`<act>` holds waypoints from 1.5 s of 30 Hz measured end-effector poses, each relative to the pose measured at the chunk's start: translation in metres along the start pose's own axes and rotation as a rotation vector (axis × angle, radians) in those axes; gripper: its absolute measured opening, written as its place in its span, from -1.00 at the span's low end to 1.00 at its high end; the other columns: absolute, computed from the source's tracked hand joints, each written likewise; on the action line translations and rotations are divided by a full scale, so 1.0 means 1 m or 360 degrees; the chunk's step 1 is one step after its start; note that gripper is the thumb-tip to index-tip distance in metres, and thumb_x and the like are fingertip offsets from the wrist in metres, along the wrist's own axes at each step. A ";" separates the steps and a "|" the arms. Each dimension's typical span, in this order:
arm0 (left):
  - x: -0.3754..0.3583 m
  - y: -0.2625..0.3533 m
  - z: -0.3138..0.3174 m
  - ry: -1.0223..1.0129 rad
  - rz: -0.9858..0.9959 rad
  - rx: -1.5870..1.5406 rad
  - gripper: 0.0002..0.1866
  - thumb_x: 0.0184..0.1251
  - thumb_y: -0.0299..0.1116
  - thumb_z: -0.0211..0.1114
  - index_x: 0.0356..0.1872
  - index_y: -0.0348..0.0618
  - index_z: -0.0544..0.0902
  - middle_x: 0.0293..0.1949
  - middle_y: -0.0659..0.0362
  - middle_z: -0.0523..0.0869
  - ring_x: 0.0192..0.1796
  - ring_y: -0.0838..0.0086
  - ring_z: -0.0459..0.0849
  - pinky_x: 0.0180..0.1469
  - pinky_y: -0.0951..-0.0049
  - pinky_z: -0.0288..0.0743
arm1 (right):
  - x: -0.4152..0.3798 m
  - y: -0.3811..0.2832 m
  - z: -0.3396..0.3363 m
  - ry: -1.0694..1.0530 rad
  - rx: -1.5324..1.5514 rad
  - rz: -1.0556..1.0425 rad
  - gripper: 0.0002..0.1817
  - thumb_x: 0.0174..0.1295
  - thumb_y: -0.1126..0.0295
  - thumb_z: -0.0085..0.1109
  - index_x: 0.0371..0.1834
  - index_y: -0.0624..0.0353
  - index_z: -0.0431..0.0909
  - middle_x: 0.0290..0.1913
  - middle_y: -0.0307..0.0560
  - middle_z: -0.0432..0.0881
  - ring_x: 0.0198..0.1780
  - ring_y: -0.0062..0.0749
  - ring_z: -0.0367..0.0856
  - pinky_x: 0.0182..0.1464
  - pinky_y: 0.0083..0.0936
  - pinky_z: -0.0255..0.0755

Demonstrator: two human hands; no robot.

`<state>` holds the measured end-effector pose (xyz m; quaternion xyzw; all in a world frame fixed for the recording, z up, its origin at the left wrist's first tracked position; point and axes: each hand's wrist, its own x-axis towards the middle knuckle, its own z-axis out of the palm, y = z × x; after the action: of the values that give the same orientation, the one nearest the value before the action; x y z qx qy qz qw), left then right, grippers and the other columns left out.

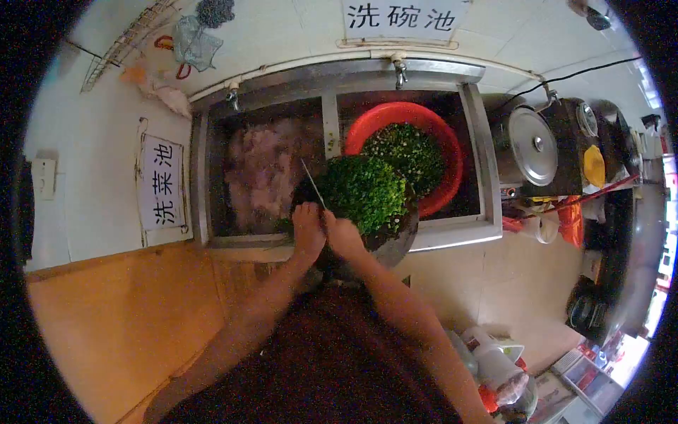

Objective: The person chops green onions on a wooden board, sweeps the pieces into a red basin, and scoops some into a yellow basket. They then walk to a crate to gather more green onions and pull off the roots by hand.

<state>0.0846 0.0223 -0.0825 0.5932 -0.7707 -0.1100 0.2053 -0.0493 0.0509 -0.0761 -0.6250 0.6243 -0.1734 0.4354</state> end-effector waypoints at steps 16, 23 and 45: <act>0.016 -0.010 -0.034 0.0041 -0.0445 -0.0615 -0.79 0.47 -0.45 0.18 0.05 -0.21 0.55 -0.08 -0.09 0.65 0.07 -0.05 0.61 0.10 0.05 0.48 | -0.098 -0.050 -0.035 0.0315 -0.0033 0.0116 -0.40 0.59 -0.07 -0.13 -0.27 0.29 0.63 -0.40 0.28 0.69 -0.23 0.34 0.68 -0.10 0.13 0.50; 0.014 -0.078 -0.010 0.0499 -0.1014 -0.0957 -0.73 0.51 -0.49 0.20 0.16 -0.20 0.54 -0.06 0.07 0.68 0.00 0.24 0.70 0.11 0.26 0.55 | -0.087 -0.059 -0.003 0.0104 -0.0354 0.0452 -0.55 0.46 -0.06 0.12 -0.13 0.17 0.53 -0.29 0.27 0.71 -0.23 0.28 0.71 -0.19 0.15 0.57; 0.055 0.059 -0.005 0.0145 -0.0066 -0.0521 -0.86 0.52 -0.41 0.25 -0.07 -0.27 0.65 -0.09 0.04 0.71 -0.03 0.18 0.65 0.06 0.24 0.53 | -0.109 0.016 -0.161 0.0776 0.0864 -0.0083 -0.66 0.46 0.18 0.19 -0.34 0.26 0.58 -0.43 -0.01 0.62 -0.37 -0.24 0.62 -0.25 -0.19 0.49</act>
<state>0.0239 -0.0142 -0.0433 0.5720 -0.7199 -0.2113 0.3314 -0.1994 0.1019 0.0373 -0.4427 0.6249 -0.4876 0.4192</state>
